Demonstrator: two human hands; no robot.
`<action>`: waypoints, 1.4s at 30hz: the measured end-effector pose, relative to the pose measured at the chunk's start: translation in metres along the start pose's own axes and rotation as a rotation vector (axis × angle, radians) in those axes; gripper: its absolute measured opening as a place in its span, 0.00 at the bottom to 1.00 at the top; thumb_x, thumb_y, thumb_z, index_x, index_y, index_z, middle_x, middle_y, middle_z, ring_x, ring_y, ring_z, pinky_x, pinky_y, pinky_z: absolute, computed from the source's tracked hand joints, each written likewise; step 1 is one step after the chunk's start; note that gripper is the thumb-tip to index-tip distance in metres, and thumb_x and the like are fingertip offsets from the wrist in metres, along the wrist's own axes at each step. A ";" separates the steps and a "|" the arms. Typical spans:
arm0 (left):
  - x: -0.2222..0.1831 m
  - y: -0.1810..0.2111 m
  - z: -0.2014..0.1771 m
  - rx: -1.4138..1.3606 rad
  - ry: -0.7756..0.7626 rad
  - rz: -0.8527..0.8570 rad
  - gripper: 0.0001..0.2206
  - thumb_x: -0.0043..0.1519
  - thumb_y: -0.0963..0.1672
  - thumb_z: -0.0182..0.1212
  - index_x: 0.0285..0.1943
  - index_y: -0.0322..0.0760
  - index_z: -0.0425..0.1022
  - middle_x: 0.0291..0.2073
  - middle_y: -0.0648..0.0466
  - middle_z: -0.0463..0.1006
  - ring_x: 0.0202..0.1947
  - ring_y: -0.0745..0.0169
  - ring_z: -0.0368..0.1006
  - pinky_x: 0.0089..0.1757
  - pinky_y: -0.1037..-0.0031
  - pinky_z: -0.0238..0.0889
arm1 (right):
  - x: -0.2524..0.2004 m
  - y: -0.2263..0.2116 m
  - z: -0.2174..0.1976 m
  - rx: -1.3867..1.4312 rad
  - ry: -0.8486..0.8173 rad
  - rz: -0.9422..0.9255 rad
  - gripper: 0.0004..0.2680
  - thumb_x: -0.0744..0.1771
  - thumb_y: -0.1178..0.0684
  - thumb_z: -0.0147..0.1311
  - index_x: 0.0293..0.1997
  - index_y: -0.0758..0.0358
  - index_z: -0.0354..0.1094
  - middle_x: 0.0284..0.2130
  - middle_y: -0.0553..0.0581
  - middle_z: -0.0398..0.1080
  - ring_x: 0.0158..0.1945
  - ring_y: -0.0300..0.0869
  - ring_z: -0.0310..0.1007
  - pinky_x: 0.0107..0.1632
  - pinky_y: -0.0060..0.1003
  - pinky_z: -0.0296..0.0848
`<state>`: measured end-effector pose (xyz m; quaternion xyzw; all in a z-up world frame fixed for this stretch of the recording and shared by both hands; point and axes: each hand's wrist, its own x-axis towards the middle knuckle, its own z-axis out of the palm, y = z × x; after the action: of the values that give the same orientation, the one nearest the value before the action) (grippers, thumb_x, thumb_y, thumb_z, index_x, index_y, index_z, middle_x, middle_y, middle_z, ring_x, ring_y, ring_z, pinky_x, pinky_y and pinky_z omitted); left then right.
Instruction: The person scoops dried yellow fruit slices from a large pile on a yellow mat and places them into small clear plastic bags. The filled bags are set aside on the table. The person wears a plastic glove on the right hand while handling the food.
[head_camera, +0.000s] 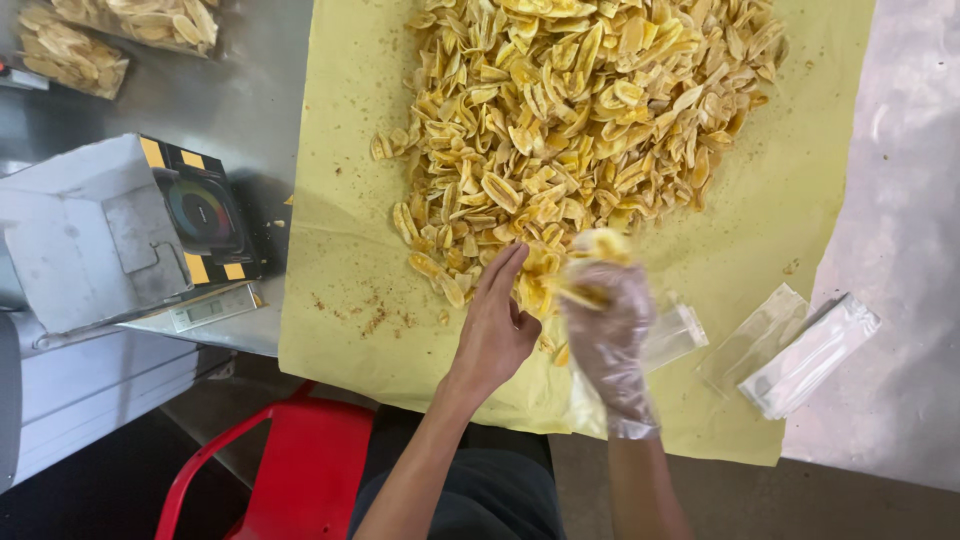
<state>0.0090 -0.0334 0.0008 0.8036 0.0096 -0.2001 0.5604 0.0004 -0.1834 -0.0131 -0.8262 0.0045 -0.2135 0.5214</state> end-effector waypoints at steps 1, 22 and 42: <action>-0.001 -0.003 0.000 -0.010 0.013 0.037 0.38 0.49 0.31 0.57 0.74 0.33 0.58 0.73 0.49 0.59 0.28 0.63 0.69 0.34 0.74 0.70 | 0.004 -0.009 0.005 -0.196 -0.056 -0.163 0.11 0.62 0.65 0.65 0.44 0.59 0.70 0.42 0.51 0.76 0.50 0.45 0.79 0.58 0.44 0.80; -0.021 0.009 -0.052 -0.007 0.049 -0.013 0.35 0.51 0.31 0.57 0.72 0.36 0.64 0.71 0.52 0.66 0.25 0.67 0.64 0.31 0.78 0.66 | -0.055 0.087 0.012 -0.543 -0.380 0.059 0.40 0.57 0.31 0.66 0.74 0.60 0.52 0.72 0.64 0.47 0.73 0.60 0.46 0.71 0.61 0.53; -0.020 -0.036 -0.015 -0.146 0.092 -0.024 0.37 0.51 0.33 0.56 0.75 0.35 0.59 0.72 0.51 0.63 0.26 0.66 0.64 0.33 0.77 0.68 | -0.088 0.189 0.018 -0.495 -0.171 0.037 0.09 0.62 0.68 0.54 0.41 0.61 0.67 0.36 0.61 0.71 0.40 0.52 0.70 0.43 0.49 0.72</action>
<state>-0.0128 -0.0020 -0.0203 0.7689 0.0595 -0.1683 0.6139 -0.0326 -0.2336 -0.2136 -0.9434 0.0278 -0.1256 0.3056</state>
